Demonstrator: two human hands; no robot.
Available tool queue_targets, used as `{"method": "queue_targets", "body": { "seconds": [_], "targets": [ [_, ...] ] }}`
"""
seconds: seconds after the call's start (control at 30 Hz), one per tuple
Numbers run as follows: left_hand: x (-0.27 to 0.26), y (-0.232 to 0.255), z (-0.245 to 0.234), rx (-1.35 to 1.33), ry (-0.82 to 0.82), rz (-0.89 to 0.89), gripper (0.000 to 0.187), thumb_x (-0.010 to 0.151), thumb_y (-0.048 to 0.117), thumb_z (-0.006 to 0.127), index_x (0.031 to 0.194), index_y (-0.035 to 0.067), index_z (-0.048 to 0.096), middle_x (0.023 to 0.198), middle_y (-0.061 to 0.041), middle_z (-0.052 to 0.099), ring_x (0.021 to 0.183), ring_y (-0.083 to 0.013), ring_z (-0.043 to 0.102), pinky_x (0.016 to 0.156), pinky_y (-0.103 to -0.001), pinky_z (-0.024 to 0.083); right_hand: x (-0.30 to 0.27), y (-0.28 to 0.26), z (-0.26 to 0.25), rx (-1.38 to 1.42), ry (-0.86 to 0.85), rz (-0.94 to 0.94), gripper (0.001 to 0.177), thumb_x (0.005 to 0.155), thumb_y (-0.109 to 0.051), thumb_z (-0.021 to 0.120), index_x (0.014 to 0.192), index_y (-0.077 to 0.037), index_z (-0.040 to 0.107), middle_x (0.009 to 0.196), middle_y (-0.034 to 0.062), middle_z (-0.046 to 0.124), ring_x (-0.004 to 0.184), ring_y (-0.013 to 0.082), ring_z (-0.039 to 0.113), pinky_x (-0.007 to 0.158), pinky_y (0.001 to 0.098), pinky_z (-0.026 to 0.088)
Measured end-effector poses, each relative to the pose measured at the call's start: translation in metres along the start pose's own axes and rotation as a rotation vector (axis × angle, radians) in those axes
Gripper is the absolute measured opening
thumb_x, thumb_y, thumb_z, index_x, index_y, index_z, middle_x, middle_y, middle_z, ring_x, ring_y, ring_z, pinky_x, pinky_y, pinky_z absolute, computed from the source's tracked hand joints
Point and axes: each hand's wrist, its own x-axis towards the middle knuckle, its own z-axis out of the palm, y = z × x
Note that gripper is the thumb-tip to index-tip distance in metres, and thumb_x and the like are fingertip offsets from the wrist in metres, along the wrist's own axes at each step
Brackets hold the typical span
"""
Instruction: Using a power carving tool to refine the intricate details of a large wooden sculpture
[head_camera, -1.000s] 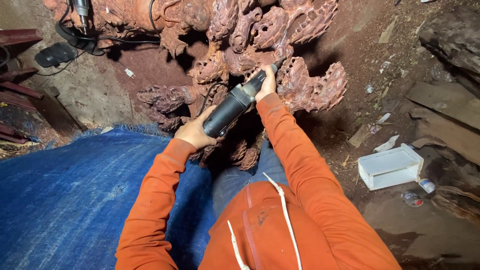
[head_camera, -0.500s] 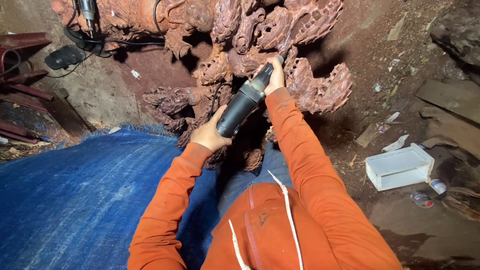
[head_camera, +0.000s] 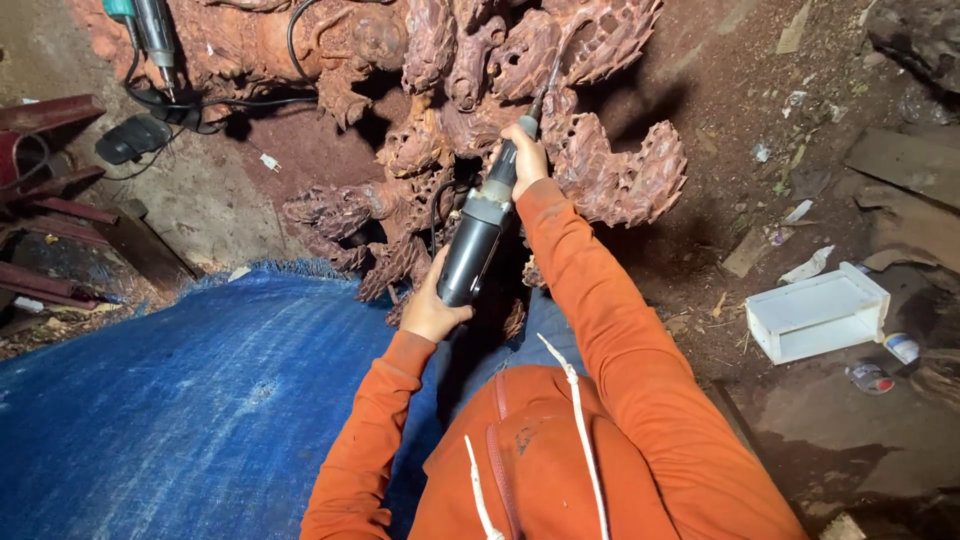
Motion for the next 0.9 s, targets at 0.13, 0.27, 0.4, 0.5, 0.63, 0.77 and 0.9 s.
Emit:
{"method": "queue_targets", "body": {
  "seconds": [0.13, 0.27, 0.4, 0.5, 0.63, 0.77, 0.9],
  "targets": [
    [0.015, -0.002, 0.000, 0.047, -0.003, 0.003, 0.114, 0.066, 0.043, 0.081, 0.157, 0.052, 0.014, 0.131, -0.018, 0.063, 0.123, -0.0357, 0.062, 0.104, -0.039, 0.046, 0.008, -0.007, 0.002, 0.038, 0.011, -0.009, 0.028, 0.077, -0.012, 0.079, 0.086, -0.002, 0.055, 0.070, 0.0182, 0.067, 0.060, 0.0308, 0.070, 0.053, 0.0463, 0.063],
    [0.020, 0.001, -0.004, 0.074, -0.006, 0.003, 0.111, 0.068, 0.043, 0.079, 0.157, 0.052, 0.013, 0.133, -0.018, 0.062, 0.124, -0.0359, 0.062, 0.105, -0.038, 0.046, 0.012, -0.015, 0.001, 0.049, -0.006, -0.009, 0.023, 0.078, -0.014, 0.078, 0.082, 0.000, 0.060, 0.070, 0.0207, 0.068, 0.060, 0.0331, 0.072, 0.052, 0.0466, 0.064],
    [0.019, -0.007, 0.002, 0.046, 0.012, 0.009, 0.109, 0.069, 0.041, 0.078, 0.157, 0.052, 0.015, 0.131, -0.019, 0.063, 0.120, -0.0378, 0.064, 0.102, -0.038, 0.047, 0.012, -0.011, 0.002, 0.029, 0.025, 0.003, 0.027, 0.078, -0.014, 0.079, 0.084, -0.001, 0.056, 0.070, 0.0200, 0.068, 0.061, 0.0329, 0.072, 0.055, 0.0473, 0.064],
    [0.017, -0.007, 0.007, -0.010, 0.007, 0.004, 0.110, 0.069, 0.040, 0.079, 0.157, 0.052, 0.015, 0.131, -0.020, 0.063, 0.121, -0.0379, 0.063, 0.103, -0.039, 0.047, -0.001, -0.007, 0.004, 0.014, 0.025, -0.008, 0.028, 0.078, -0.011, 0.079, 0.086, 0.000, 0.055, 0.069, 0.0195, 0.067, 0.058, 0.0326, 0.070, 0.052, 0.0478, 0.062],
    [0.010, -0.014, 0.013, -0.071, 0.027, 0.037, 0.109, 0.069, 0.036, 0.081, 0.157, 0.049, 0.019, 0.131, -0.021, 0.063, 0.120, -0.0388, 0.063, 0.100, -0.042, 0.047, 0.006, 0.002, 0.001, -0.040, 0.040, -0.026, 0.027, 0.075, -0.013, 0.078, 0.086, -0.001, 0.057, 0.066, 0.0176, 0.065, 0.055, 0.0293, 0.069, 0.051, 0.0457, 0.062],
    [0.007, -0.013, 0.013, -0.133, 0.012, 0.010, 0.113, 0.064, 0.036, 0.085, 0.157, 0.048, 0.023, 0.135, -0.021, 0.060, 0.124, -0.0377, 0.061, 0.102, -0.040, 0.046, 0.032, 0.020, -0.012, -0.126, 0.033, -0.003, 0.050, 0.077, -0.015, 0.080, 0.113, -0.004, 0.047, 0.076, 0.0189, 0.069, 0.065, 0.0320, 0.073, 0.057, 0.0488, 0.066],
    [0.008, -0.022, 0.020, -0.196, 0.009, -0.006, 0.115, 0.058, 0.038, 0.089, 0.155, 0.050, 0.029, 0.136, -0.018, 0.060, 0.125, -0.0328, 0.060, 0.104, -0.036, 0.045, 0.047, 0.030, -0.019, -0.178, 0.041, 0.019, 0.051, 0.081, -0.014, 0.077, 0.117, -0.001, 0.043, 0.076, 0.0193, 0.070, 0.065, 0.0335, 0.074, 0.057, 0.0532, 0.067]
  ]
}}
